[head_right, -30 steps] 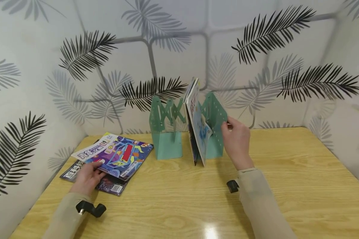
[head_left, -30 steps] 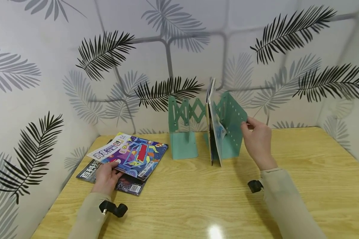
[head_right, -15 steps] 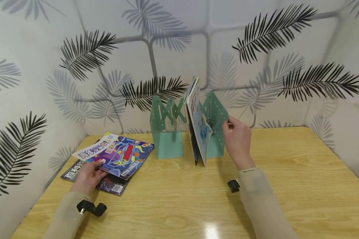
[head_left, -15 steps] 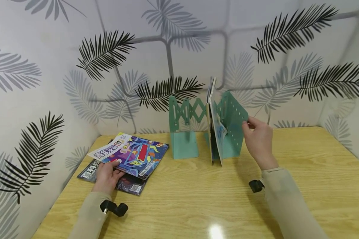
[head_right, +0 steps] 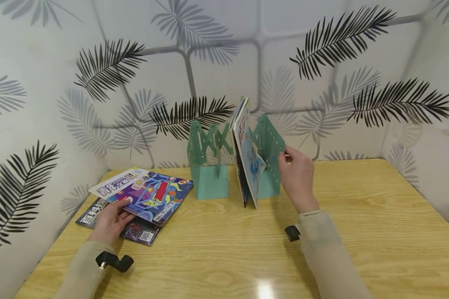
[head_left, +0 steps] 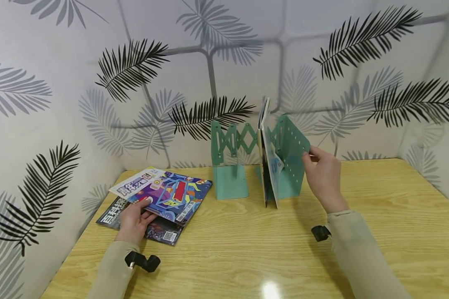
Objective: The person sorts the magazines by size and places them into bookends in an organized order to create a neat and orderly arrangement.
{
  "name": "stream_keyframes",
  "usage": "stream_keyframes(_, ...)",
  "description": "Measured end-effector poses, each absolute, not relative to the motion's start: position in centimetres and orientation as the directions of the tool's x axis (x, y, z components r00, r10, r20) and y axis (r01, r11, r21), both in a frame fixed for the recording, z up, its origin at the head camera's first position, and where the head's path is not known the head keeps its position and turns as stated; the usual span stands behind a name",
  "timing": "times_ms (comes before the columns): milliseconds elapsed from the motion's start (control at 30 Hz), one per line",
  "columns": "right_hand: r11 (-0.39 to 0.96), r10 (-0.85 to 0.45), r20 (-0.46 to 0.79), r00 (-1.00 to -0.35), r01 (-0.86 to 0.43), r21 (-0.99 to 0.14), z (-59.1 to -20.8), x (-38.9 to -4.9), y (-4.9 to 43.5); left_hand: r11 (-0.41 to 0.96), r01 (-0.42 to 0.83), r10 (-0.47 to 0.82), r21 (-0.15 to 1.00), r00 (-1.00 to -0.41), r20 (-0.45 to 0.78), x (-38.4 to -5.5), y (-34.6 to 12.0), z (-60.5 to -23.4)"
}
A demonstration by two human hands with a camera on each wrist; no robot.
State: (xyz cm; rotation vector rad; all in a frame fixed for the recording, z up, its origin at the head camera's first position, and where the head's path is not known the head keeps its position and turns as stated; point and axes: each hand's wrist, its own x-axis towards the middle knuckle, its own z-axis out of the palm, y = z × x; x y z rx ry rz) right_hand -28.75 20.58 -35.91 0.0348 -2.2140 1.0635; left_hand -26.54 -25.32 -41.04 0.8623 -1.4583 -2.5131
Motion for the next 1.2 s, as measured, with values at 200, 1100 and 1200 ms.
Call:
stream_keyframes(200,0.665,0.246,0.588,-0.771,-0.308,-0.681,-36.0,-28.8,20.7,-0.53,-0.177,-0.37,0.829,-0.832,-0.414,-26.3,-25.2,-41.1)
stream_keyframes(1100,0.663,0.241,0.596,-0.766,-0.319,-0.678,-36.2,-28.8,20.8,-0.431,0.023,-0.518,0.902,-0.825,-0.226,-26.4,-24.2,-40.2)
stream_keyframes(1200,0.666,0.239,0.603,-0.761,-0.323,-0.672,-36.2,-28.8,20.8,-0.395,0.032,-0.529,0.918,-0.825,-0.199,-26.3,-24.0,-40.0)
